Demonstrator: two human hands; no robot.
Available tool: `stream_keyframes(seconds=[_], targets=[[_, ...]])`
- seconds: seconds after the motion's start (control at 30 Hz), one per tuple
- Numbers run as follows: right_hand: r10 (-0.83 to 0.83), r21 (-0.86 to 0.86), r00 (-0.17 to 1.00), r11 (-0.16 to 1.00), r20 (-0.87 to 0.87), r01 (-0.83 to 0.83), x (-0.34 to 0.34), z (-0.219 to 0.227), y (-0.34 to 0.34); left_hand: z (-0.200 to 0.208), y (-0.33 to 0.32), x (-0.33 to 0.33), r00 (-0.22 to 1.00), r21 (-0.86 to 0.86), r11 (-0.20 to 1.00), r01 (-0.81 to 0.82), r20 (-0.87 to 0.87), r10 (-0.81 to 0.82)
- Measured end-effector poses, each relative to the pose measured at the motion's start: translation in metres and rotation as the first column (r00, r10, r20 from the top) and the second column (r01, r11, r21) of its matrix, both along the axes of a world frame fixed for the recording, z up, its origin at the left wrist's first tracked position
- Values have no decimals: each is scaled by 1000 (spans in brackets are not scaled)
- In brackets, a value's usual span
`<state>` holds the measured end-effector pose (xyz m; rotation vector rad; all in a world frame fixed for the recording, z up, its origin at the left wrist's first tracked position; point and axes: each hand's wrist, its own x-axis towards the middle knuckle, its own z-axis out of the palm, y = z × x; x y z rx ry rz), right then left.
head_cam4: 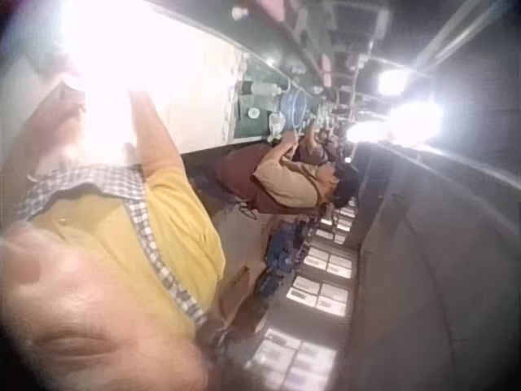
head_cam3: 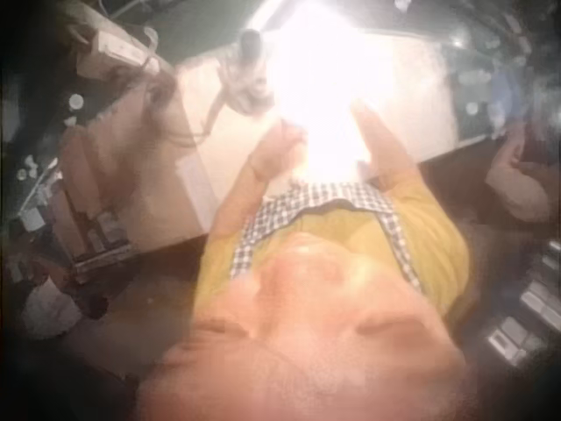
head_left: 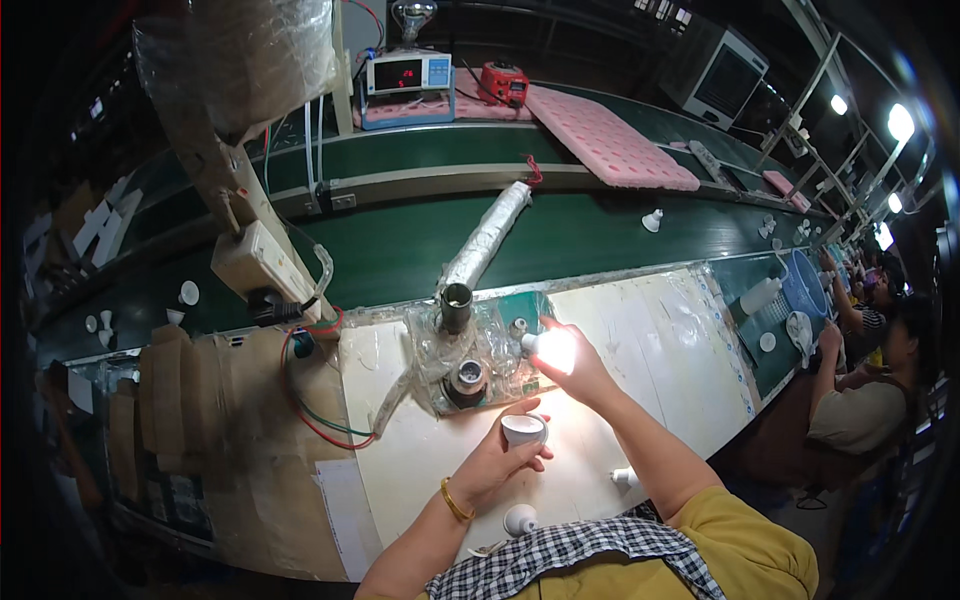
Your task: Assembling and testing LED light bulbs on a factory production line.
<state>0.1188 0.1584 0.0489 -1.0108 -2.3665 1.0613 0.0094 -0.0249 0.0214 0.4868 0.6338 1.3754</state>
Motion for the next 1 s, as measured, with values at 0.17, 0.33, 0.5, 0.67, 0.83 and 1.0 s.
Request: stream_keyframes(seconds=[0.17, 0.33, 0.5, 0.67, 0.83, 1.0], targets=[[10, 11, 1000, 1000, -11, -9, 4, -3, -1, -2, -6, 2, 995, -17, 995, 101, 25, -101], [24, 45, 1000, 999, 10, -24, 3, -6, 9, -5, 2, -1, 989, -1, 999, 32, -141, -32], [157, -317, 984, 932, -90, -177, 15, 35, 15, 19, 2, -9, 926, -190, 980, -66, -377, -11], [639, -142, 769, 763, 16, -631, 8, 67, -13, 23, 8, -13, 692, -149, 988, -42, -717, -78], [366, -311, 929, 879, -48, -362, 23, 57, 0, 18, 7, 2, 537, -36, 985, -167, -841, 61], [141, -342, 990, 931, 5, -131, 23, 38, 17, 20, 10, 34, 173, 19, 945, 328, -984, -40]])
